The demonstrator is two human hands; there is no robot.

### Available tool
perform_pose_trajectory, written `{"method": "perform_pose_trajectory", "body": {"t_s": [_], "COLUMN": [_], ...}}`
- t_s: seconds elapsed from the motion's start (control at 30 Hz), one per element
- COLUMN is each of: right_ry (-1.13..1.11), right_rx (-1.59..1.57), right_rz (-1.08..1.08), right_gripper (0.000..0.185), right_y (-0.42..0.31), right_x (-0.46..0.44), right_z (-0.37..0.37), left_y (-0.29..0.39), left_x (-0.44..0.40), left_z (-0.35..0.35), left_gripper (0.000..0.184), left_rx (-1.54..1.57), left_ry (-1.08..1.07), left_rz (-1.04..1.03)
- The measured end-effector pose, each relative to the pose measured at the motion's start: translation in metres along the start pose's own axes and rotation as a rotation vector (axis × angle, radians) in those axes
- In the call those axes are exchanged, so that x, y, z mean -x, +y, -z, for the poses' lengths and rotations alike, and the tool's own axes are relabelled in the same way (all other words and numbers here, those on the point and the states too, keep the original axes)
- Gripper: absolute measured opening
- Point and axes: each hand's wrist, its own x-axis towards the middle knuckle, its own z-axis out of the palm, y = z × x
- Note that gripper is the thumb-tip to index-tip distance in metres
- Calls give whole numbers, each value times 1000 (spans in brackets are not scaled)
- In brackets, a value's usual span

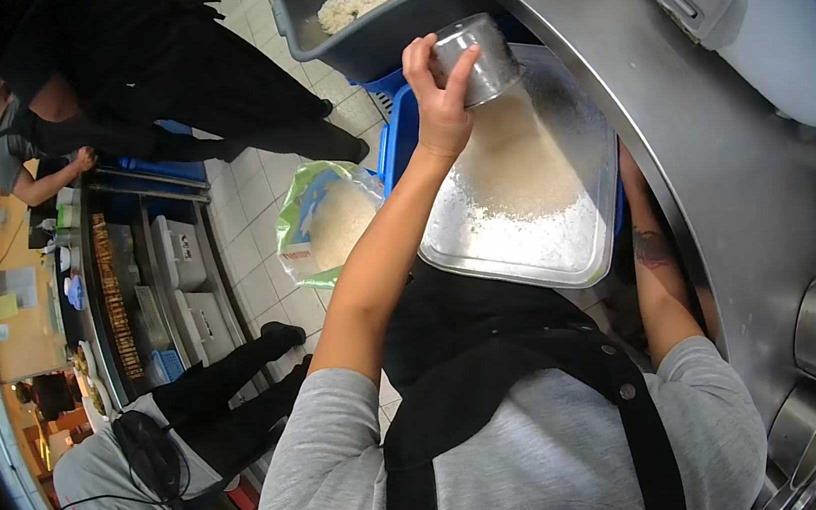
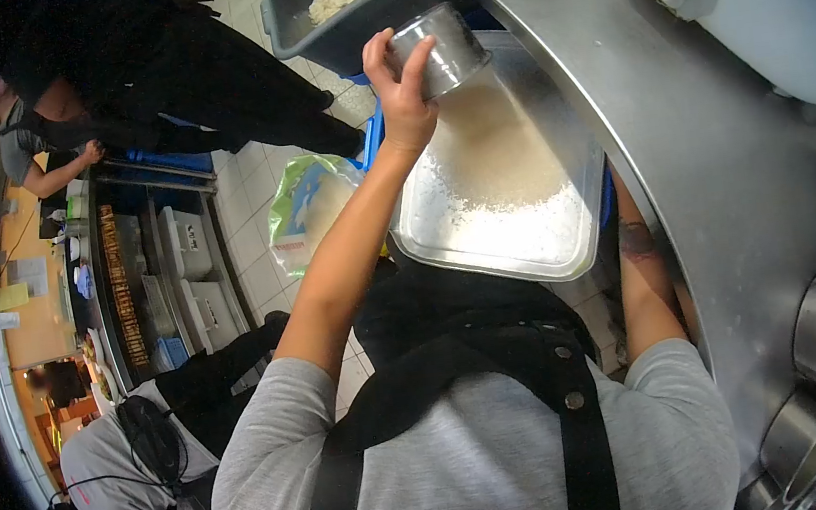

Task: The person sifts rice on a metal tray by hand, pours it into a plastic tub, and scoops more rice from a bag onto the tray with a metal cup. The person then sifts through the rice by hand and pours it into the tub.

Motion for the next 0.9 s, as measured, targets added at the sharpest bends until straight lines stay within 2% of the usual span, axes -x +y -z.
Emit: {"method": "perform_pose_trajectory", "body": {"t_s": [0.17,0.2,0.3,0.33,0.37,0.43,0.5,0.57,0.6,0.63,0.7,0.77,0.9], "right_ry": [34,42,59,59,60,55,40,-25,-118,-208,-229,-214,-222], "right_rx": [-5,-8,-4,0,0,7,6,2,19,42,-22,-48,-126], "right_rz": [35,47,78,90,102,133,166,145,53,-44,-120,-176,-139], "right_gripper": [62,62,61,60,60,59,59,58,56,54,49,47,47], "right_y": [4,5,4,6,6,11,16,29,38,42,13,-7,25], "right_x": [-1,-2,-4,-5,-5,-5,-10,-20,-30,-31,-12,3,-5], "right_z": [-3,-3,-3,-4,-5,-9,-14,-16,-10,-6,10,20,17], "left_y": [-6,-6,-5,-18,-31,-34,-71,-112,-120,-110,-121,-147,-203], "left_x": [-1,0,3,12,25,35,92,167,189,191,224,259,295], "left_z": [6,13,40,46,62,110,151,193,205,213,205,194,164], "left_gripper": [75,74,65,63,61,60,59,60,62,65,62,56,47], "left_rx": [10,37,40,222,178,737,548,216,-204,-440,-855,-992,-1087], "left_ry": [115,137,296,417,451,692,477,255,59,-98,-303,-449,-654], "left_rz": [-163,-87,365,532,789,1397,1470,1548,1556,1490,1379,1102,599]}}
